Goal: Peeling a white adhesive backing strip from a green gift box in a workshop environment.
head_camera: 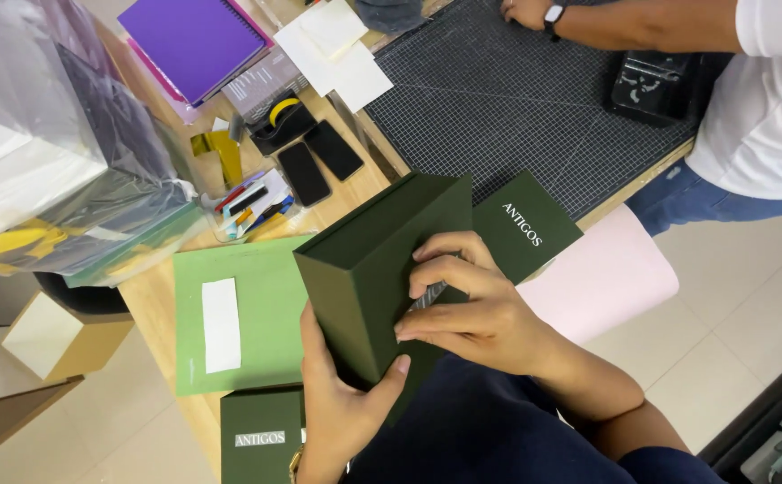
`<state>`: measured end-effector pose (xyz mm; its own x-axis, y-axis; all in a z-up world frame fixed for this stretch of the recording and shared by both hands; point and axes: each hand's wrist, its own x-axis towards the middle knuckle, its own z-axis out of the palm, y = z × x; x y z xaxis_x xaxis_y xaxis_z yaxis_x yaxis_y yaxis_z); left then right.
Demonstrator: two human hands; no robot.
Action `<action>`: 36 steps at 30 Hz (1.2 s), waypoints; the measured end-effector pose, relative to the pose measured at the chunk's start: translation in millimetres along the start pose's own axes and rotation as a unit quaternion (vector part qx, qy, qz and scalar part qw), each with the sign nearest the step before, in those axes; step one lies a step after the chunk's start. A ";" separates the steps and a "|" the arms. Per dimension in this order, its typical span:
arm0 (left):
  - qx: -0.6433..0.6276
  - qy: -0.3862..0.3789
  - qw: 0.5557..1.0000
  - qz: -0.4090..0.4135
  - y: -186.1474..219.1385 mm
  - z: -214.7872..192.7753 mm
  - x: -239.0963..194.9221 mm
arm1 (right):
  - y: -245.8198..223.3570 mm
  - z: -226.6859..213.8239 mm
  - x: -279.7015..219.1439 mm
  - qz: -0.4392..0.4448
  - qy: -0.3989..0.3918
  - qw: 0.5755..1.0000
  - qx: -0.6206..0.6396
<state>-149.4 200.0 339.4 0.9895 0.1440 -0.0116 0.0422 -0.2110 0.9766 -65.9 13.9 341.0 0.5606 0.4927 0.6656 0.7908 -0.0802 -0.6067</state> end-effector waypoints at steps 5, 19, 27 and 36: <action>-0.005 0.004 1.000 0.005 -1.4 0.0 -0.6 | 0.9 1.4 0.4 -0.005 -0.001 1.000 -0.005; -0.036 -0.009 0.999 0.007 -4.3 1.2 0.2 | 4.0 -4.4 -1.8 -0.067 -0.006 0.996 -0.053; 0.036 0.009 0.999 -0.010 -5.9 1.7 -3.6 | 0.1 -12.0 3.2 -0.073 -0.022 0.996 -0.041; 0.008 0.009 1.000 0.029 9.0 7.2 -4.5 | 5.1 -3.0 -8.4 -0.049 0.022 0.997 -0.054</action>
<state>-152.5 190.4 346.7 0.9877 0.1482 0.0490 -0.0130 -0.2350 0.9719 -65.9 6.8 333.7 0.4884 0.4649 0.7385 0.8623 -0.1273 -0.4902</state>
